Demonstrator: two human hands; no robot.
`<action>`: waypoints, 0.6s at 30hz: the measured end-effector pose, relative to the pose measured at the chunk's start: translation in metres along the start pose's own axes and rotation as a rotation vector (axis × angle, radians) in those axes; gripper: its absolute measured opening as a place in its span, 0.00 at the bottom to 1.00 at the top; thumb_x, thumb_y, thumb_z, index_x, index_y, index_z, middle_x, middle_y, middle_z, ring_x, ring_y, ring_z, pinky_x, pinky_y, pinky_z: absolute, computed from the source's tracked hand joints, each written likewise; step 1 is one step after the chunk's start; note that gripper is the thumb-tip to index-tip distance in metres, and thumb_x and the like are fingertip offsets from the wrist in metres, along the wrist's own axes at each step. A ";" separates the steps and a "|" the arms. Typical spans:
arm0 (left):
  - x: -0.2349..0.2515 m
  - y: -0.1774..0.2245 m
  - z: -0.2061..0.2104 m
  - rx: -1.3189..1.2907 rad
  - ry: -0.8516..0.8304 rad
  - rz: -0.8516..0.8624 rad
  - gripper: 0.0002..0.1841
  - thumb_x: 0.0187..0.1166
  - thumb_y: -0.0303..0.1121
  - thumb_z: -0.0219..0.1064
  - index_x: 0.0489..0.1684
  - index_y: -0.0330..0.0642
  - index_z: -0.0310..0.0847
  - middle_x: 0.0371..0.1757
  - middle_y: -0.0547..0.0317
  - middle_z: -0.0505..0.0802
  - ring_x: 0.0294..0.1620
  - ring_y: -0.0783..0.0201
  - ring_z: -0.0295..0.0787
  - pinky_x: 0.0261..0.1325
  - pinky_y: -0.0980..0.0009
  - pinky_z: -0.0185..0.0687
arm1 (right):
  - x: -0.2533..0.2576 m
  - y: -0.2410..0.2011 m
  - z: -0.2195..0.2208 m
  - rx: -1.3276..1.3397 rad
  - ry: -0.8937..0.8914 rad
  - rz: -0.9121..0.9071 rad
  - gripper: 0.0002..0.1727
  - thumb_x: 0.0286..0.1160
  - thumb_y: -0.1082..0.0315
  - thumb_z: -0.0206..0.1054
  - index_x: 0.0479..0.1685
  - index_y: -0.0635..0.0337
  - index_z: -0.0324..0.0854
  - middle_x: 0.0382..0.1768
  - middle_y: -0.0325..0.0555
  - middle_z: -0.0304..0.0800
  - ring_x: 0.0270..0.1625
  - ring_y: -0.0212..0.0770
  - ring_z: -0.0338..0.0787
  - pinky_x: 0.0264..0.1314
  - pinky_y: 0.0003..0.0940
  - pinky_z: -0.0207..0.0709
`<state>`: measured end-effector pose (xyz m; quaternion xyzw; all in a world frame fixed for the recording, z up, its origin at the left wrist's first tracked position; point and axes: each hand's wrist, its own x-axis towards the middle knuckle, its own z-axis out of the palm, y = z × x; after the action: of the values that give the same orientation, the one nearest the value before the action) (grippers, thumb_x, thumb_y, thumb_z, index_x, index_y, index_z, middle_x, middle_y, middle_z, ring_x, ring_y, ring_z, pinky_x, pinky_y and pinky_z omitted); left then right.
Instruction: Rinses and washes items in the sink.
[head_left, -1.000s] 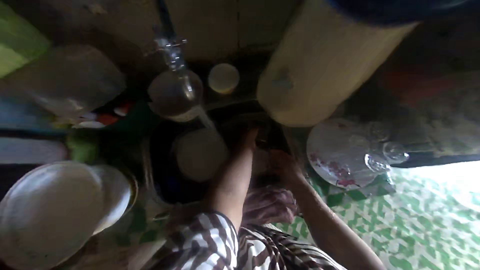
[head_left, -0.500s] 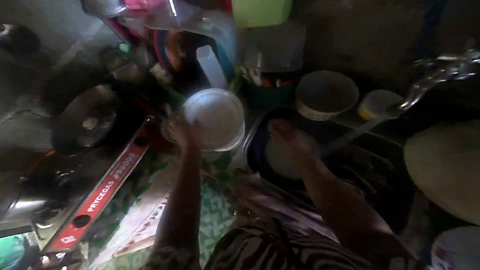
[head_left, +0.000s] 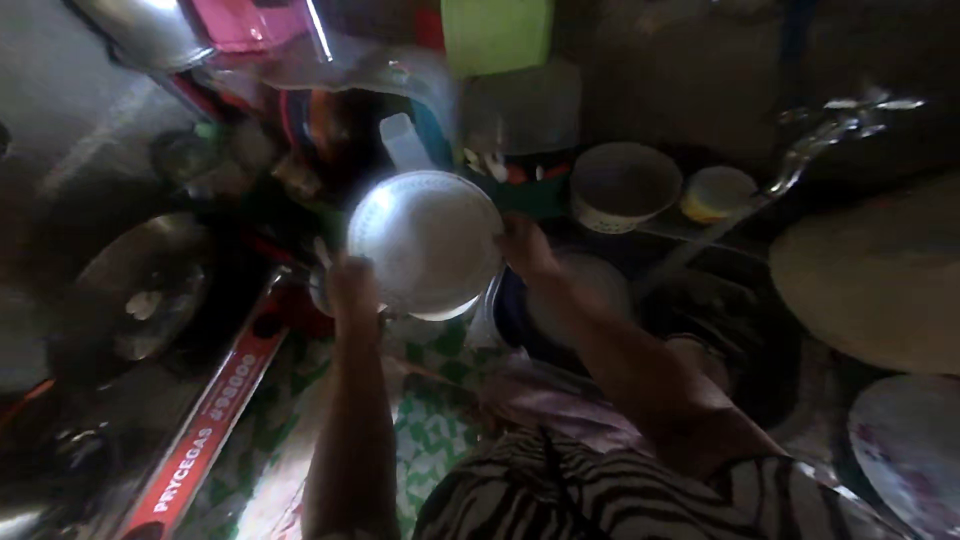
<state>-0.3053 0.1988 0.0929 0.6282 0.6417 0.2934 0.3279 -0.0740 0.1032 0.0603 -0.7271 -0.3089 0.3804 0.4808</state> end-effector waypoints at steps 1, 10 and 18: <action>-0.007 0.010 0.001 -0.097 -0.001 0.033 0.25 0.85 0.35 0.64 0.81 0.44 0.74 0.69 0.42 0.87 0.68 0.51 0.86 0.71 0.47 0.80 | -0.005 -0.004 -0.009 -0.004 0.009 -0.006 0.25 0.82 0.72 0.63 0.78 0.61 0.71 0.62 0.61 0.86 0.59 0.53 0.90 0.60 0.54 0.85; -0.123 0.049 0.127 0.207 -0.546 0.194 0.45 0.82 0.27 0.65 0.96 0.41 0.34 0.86 0.34 0.70 0.80 0.42 0.76 0.77 0.45 0.75 | -0.042 0.167 -0.108 0.002 0.083 0.375 0.30 0.83 0.64 0.68 0.83 0.58 0.68 0.69 0.63 0.82 0.64 0.58 0.86 0.63 0.57 0.82; -0.129 0.058 0.243 0.658 -0.719 0.132 0.52 0.78 0.32 0.66 0.98 0.55 0.25 0.87 0.34 0.64 0.59 0.39 0.89 0.55 0.44 0.88 | -0.029 0.253 -0.093 -0.480 -0.238 0.468 0.32 0.90 0.54 0.58 0.83 0.69 0.68 0.81 0.67 0.72 0.86 0.62 0.69 0.89 0.58 0.58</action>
<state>-0.0779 0.0637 -0.0034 0.7994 0.5050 -0.1401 0.2936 0.0112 -0.0510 -0.1455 -0.8210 -0.2683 0.4789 0.1569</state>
